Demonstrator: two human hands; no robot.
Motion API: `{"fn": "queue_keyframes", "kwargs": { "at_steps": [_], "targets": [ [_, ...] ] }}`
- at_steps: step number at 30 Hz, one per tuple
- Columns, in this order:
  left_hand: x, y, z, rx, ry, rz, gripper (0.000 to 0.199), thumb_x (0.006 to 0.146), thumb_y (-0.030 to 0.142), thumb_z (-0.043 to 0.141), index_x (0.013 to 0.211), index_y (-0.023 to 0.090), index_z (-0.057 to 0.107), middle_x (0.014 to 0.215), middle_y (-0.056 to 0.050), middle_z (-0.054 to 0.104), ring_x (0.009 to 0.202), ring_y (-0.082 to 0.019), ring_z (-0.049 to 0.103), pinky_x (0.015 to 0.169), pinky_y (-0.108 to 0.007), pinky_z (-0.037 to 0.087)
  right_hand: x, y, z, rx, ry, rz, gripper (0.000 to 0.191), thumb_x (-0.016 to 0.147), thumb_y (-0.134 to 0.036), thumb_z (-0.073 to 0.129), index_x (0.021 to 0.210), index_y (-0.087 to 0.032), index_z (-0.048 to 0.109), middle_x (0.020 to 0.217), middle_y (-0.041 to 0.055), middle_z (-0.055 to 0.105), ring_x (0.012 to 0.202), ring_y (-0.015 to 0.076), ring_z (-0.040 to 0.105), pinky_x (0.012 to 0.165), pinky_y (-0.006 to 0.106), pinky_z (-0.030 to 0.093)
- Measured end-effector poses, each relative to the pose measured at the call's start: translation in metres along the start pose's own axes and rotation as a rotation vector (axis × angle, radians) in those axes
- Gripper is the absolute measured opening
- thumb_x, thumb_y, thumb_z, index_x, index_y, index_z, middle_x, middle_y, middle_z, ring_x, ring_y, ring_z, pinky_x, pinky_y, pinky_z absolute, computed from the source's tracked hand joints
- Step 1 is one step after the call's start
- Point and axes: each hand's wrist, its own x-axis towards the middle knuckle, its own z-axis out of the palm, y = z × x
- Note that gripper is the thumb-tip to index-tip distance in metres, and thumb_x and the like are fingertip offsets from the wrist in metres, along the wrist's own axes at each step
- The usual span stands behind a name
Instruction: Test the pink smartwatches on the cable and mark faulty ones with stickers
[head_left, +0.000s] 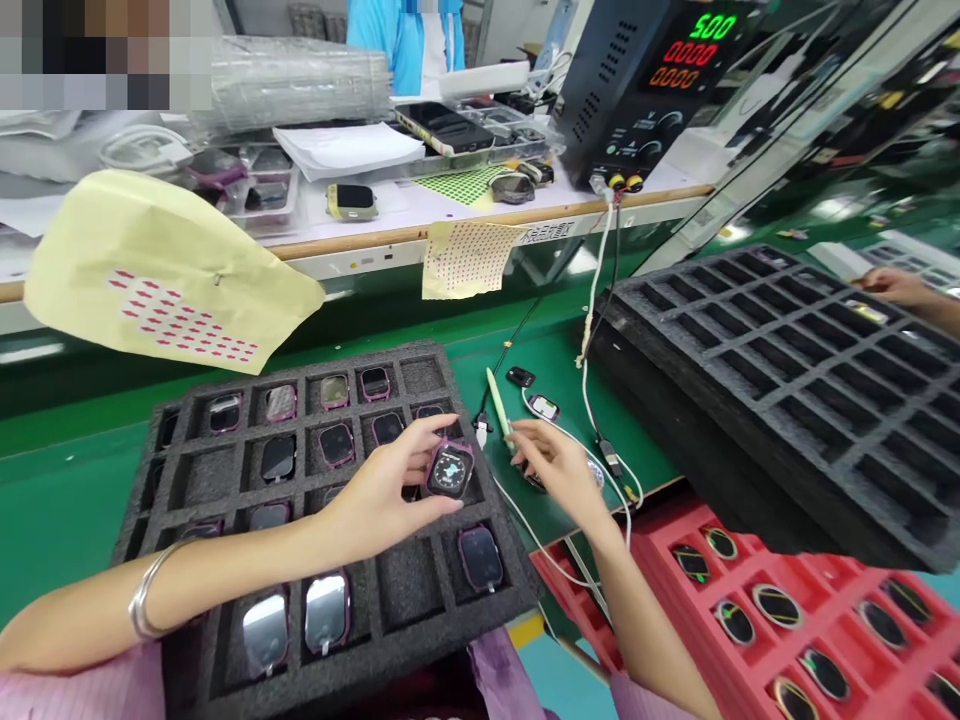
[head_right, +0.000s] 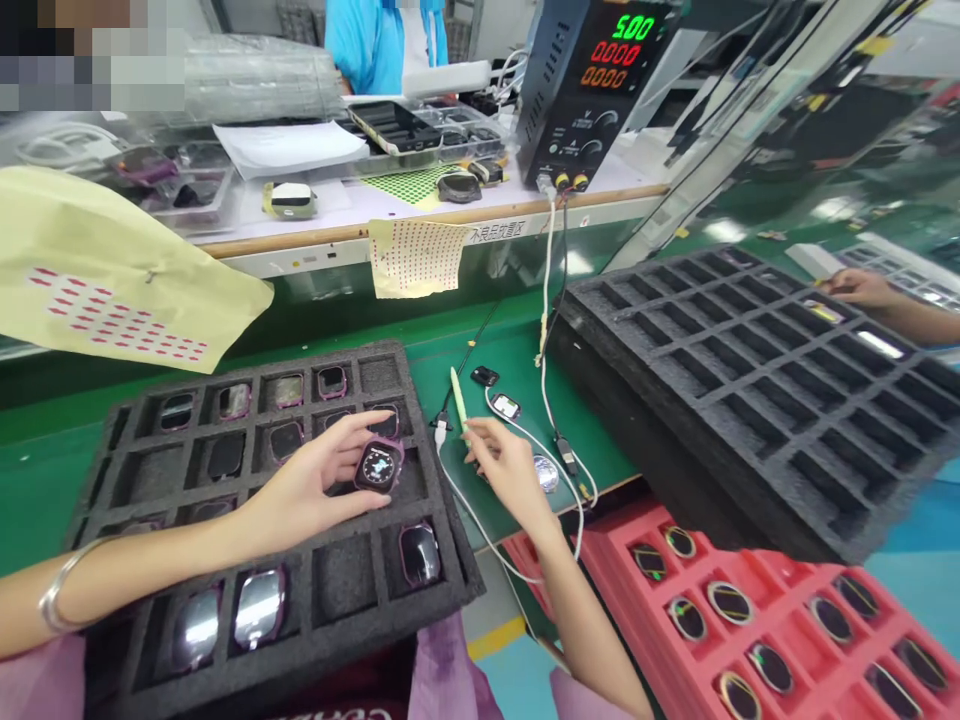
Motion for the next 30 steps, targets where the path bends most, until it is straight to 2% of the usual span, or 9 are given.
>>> {"fn": "queue_keyframes", "kwargs": {
  "at_steps": [3, 5, 9, 13, 17, 20, 24, 27, 30],
  "targets": [
    [0.004, -0.004, -0.002, -0.137, -0.002, -0.119, 0.067, 0.067, 0.008, 0.073, 0.126, 0.022, 0.045, 0.108, -0.003, 0.060, 0.095, -0.015, 0.062, 0.091, -0.030, 0.048, 0.004, 0.012, -0.027, -0.120, 0.129, 0.050, 0.031, 0.094, -0.037, 0.037, 0.106, -0.015, 0.056, 0.097, 0.0118, 0.067, 0.078, 0.0213, 0.066, 0.067, 0.032, 0.051],
    [0.007, -0.006, -0.004, -0.211, -0.034, -0.176, 0.061, 0.063, 0.007, 0.076, 0.118, 0.019, 0.052, 0.106, -0.004, 0.062, 0.092, -0.015, 0.062, 0.089, -0.028, 0.048, 0.010, 0.019, -0.036, -0.209, 0.138, 0.070, 0.026, 0.092, -0.034, 0.043, 0.103, -0.016, 0.059, 0.098, 0.0112, 0.067, 0.083, 0.0225, 0.064, 0.071, 0.032, 0.049],
    [0.008, -0.007, -0.004, -0.316, -0.038, -0.239, 0.048, 0.064, 0.012, 0.080, 0.108, 0.015, 0.061, 0.101, -0.005, 0.067, 0.090, -0.015, 0.063, 0.086, -0.025, 0.048, 0.020, 0.022, -0.028, -0.396, 0.121, 0.117, 0.016, 0.086, -0.027, 0.057, 0.097, -0.015, 0.061, 0.091, 0.0104, 0.065, 0.078, 0.0225, 0.063, 0.069, 0.030, 0.046],
    [0.005, -0.009, -0.002, -0.417, 0.041, -0.340, 0.034, 0.069, 0.028, 0.079, 0.097, 0.011, 0.069, 0.096, -0.010, 0.071, 0.087, -0.018, 0.066, 0.083, -0.026, 0.051, 0.024, 0.010, -0.024, -0.524, 0.171, 0.114, 0.009, 0.089, -0.018, 0.054, 0.086, -0.013, 0.060, 0.081, 0.0061, 0.062, 0.072, 0.0180, 0.061, 0.066, 0.028, 0.044],
    [0.009, -0.015, -0.004, -0.504, 0.047, -0.412, 0.037, 0.067, 0.028, 0.080, 0.097, 0.009, 0.071, 0.104, -0.014, 0.070, 0.099, -0.022, 0.065, 0.090, -0.026, 0.051, 0.012, -0.018, -0.044, -0.567, 0.303, 0.046, 0.024, 0.095, -0.018, 0.045, 0.074, -0.015, 0.058, 0.074, 0.0039, 0.058, 0.071, 0.0159, 0.058, 0.066, 0.026, 0.042],
    [0.011, -0.010, -0.001, -0.597, 0.001, -0.387, 0.034, 0.069, 0.029, 0.078, 0.096, 0.009, 0.071, 0.110, -0.016, 0.068, 0.115, -0.027, 0.058, 0.099, -0.032, 0.047, -0.013, -0.053, -0.043, -0.550, 0.370, -0.059, 0.026, 0.095, -0.017, 0.042, 0.073, -0.016, 0.057, 0.071, 0.0031, 0.056, 0.067, 0.0149, 0.056, 0.065, 0.025, 0.041],
    [0.009, 0.003, 0.008, -0.678, -0.021, -0.310, 0.030, 0.072, 0.030, 0.076, 0.096, 0.013, 0.070, 0.115, -0.014, 0.066, 0.121, -0.031, 0.052, 0.100, -0.044, 0.047, -0.052, -0.095, -0.007, -0.500, 0.282, -0.321, 0.028, 0.094, -0.019, 0.041, 0.069, -0.018, 0.054, 0.066, 0.0011, 0.054, 0.062, 0.0138, 0.053, 0.061, 0.024, 0.042],
    [0.006, 0.004, 0.012, -0.649, 0.054, -0.292, 0.030, 0.068, 0.028, 0.079, 0.094, 0.017, 0.069, 0.109, -0.009, 0.068, 0.108, -0.028, 0.061, 0.089, -0.037, 0.053, -0.069, -0.108, 0.021, -0.472, 0.096, -0.633, 0.026, 0.094, -0.023, 0.041, 0.073, -0.017, 0.055, 0.068, 0.0021, 0.055, 0.061, 0.0145, 0.053, 0.058, 0.025, 0.044],
    [0.002, -0.005, 0.012, -0.542, 0.110, -0.301, 0.035, 0.061, 0.027, 0.084, 0.090, 0.017, 0.069, 0.093, -0.006, 0.070, 0.083, -0.020, 0.068, 0.069, -0.024, 0.056, -0.072, -0.111, 0.028, -0.441, -0.024, -0.727, 0.032, 0.095, -0.042, 0.047, 0.081, -0.016, 0.058, 0.074, 0.0020, 0.059, 0.065, 0.0147, 0.057, 0.060, 0.023, 0.047]
  ]
}}
